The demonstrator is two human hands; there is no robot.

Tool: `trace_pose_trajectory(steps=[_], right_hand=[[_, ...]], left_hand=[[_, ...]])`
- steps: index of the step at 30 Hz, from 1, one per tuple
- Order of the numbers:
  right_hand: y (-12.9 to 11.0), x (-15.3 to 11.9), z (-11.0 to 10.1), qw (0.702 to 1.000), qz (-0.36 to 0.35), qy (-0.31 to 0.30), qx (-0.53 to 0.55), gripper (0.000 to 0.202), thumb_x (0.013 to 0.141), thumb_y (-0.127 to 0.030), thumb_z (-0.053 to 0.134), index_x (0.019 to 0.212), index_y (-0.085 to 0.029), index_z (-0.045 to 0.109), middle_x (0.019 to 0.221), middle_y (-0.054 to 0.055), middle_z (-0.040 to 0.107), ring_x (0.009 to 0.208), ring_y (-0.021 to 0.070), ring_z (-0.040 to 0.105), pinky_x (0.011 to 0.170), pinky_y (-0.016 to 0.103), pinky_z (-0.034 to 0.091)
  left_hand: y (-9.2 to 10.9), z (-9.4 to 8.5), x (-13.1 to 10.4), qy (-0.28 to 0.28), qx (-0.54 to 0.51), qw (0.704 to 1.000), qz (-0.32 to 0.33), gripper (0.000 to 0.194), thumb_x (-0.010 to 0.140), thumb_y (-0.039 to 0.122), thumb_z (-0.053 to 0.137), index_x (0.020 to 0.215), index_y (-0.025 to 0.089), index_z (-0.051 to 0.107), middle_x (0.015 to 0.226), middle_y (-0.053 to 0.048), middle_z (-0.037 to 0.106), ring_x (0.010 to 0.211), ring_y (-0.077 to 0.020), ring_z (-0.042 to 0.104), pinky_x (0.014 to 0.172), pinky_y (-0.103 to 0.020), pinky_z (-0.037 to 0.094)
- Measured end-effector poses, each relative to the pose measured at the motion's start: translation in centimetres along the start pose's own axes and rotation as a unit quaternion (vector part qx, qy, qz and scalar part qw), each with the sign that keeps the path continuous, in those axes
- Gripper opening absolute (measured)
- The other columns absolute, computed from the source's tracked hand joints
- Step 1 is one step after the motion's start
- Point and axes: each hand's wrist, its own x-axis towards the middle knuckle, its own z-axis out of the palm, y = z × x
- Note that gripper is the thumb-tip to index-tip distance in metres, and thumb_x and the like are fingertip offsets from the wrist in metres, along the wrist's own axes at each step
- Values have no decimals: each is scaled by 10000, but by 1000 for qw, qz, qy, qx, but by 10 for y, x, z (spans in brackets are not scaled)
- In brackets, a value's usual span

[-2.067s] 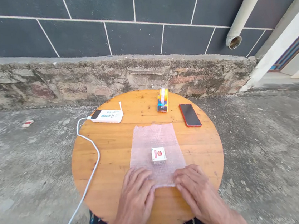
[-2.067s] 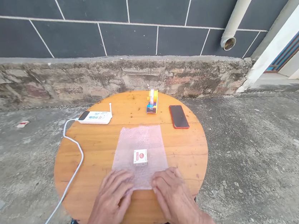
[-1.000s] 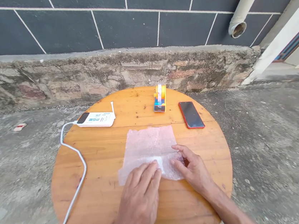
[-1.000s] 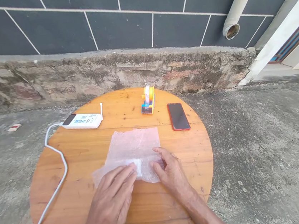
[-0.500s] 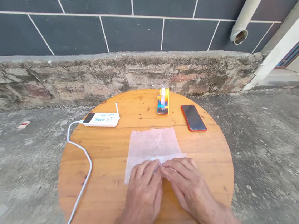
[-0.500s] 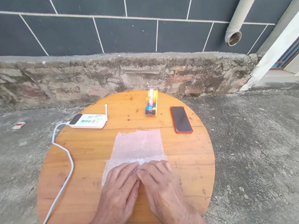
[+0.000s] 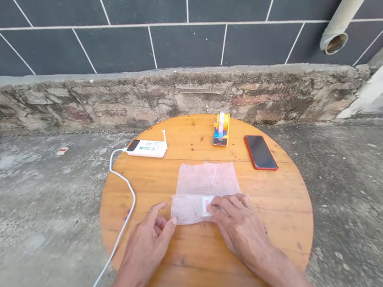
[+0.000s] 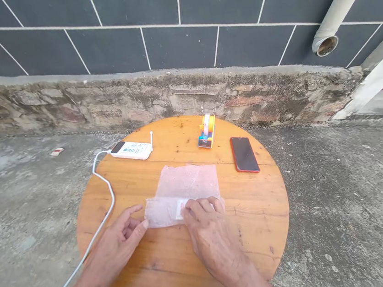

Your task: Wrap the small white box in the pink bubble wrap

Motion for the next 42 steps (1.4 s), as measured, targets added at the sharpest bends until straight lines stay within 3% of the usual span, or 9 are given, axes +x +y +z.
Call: trace_pose_trajectory(steps=[6,9,15,20,28,36,42], right_hand=[[3,2,0,1000,-7,5,10,215,893,-50,465,998,-170,610,1013,71,601,906,218,509,821,383,348],[4,1,1,1000,-6,5,17,194,896,-59,482,988,-174,609,1011,67,600,904,219,506,823,383,345],[6,1,4,1000,-8,4,16,203,872,-34,492,968,-177,602,997,56,595,885,216,498,814,380,342],[6,1,6,1000,-13,6,5,166,853,-44,523,915,-178,599,982,58,592,865,218,484,797,381,335],[2,9,-2,997,-29,-38,-53,271,815,-28,541,1011,-208,594,941,59,579,848,236,476,799,403,318],[1,11,-2,999,-20,-29,-26,208,806,-14,539,904,-187,603,900,58,581,836,229,484,788,379,349],[2,1,-5,989,81,-10,123,274,794,-12,550,1007,-184,537,942,53,576,883,229,509,751,337,417]], left_hand=[[16,2,11,-88,-112,984,-111,457,780,543,528,972,132,581,734,-43,625,542,-155,593,365,-201,385],[24,14,14,-73,-148,980,-114,410,767,506,552,882,115,590,640,-34,613,466,-117,541,350,-175,355],[33,29,17,-39,-234,962,-136,427,688,444,628,951,113,565,523,23,563,399,-95,474,350,-170,349],[35,34,23,-39,-143,983,-112,286,718,421,534,750,140,576,428,45,479,357,-99,425,354,-187,318],[48,48,26,92,-54,994,-34,100,702,270,542,673,176,555,576,41,521,548,-109,478,493,-187,320],[65,61,20,40,-208,977,0,136,764,271,510,739,167,595,587,38,556,540,-115,518,504,-195,403],[70,61,6,38,-138,986,82,151,758,192,534,855,171,649,749,-3,624,659,-138,574,601,-220,449]])
